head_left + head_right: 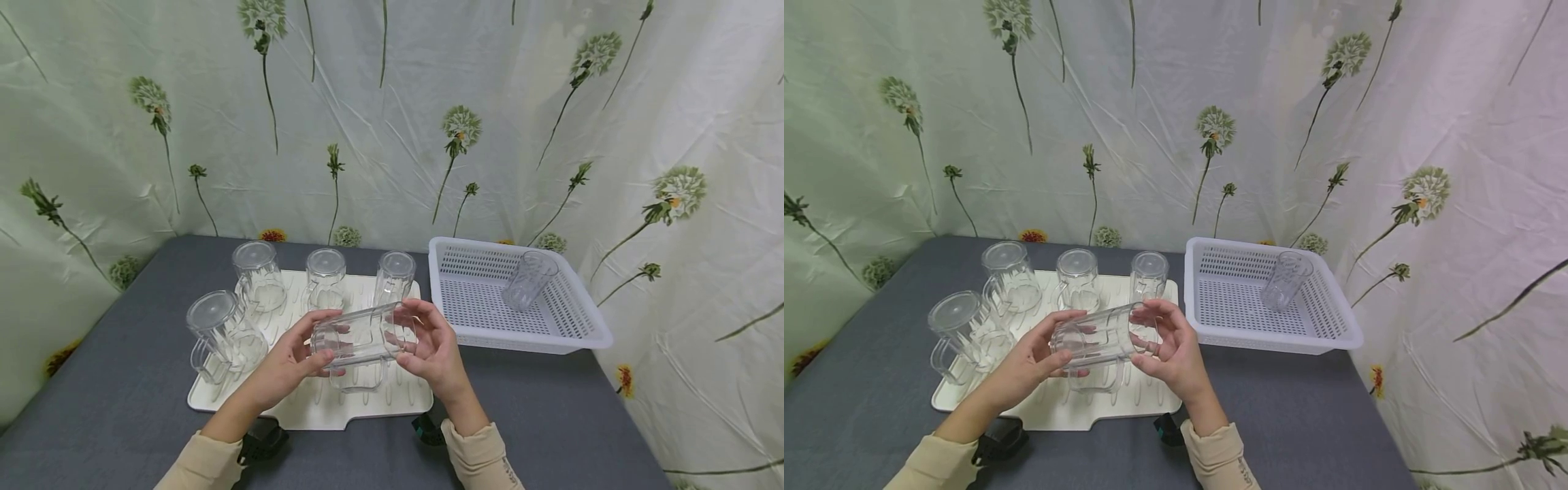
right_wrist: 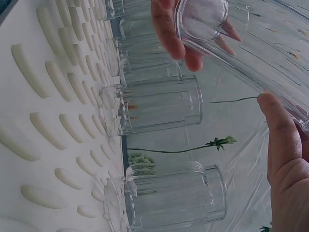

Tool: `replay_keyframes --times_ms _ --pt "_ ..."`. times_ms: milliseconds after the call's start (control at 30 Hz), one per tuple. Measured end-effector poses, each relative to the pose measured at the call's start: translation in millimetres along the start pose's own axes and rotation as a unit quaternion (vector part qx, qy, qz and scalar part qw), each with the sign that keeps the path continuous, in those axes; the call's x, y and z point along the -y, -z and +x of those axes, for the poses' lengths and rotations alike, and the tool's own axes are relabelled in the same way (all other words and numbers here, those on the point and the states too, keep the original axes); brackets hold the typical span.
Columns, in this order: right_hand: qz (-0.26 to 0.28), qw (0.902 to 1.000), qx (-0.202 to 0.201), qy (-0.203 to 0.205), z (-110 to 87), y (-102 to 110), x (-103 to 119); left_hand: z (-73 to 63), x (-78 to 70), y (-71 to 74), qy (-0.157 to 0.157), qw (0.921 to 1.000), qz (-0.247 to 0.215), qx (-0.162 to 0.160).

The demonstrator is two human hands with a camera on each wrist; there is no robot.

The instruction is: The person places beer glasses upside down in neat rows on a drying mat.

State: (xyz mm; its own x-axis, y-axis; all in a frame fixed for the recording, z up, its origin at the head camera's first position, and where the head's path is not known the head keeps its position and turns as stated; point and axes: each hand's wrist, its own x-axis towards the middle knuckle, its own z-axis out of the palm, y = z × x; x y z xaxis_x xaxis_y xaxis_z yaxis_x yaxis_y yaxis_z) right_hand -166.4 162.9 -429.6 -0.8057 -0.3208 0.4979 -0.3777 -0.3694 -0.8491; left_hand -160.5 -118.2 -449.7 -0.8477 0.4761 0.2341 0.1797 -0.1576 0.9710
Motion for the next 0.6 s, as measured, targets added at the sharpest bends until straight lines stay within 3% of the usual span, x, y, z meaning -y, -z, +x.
replay_keyframes --times_ms 300,600 --pt "-0.004 0.9998 0.016 0.012 -1.4 1.7 -4.9 -1.1 -0.8 1.2 0.003 0.9988 -0.049 0.006" --pt "-0.006 0.9993 0.034 0.011 -1.6 3.1 -8.9 -1.7 -0.7 3.8 -0.011 0.9984 -0.055 -0.009"
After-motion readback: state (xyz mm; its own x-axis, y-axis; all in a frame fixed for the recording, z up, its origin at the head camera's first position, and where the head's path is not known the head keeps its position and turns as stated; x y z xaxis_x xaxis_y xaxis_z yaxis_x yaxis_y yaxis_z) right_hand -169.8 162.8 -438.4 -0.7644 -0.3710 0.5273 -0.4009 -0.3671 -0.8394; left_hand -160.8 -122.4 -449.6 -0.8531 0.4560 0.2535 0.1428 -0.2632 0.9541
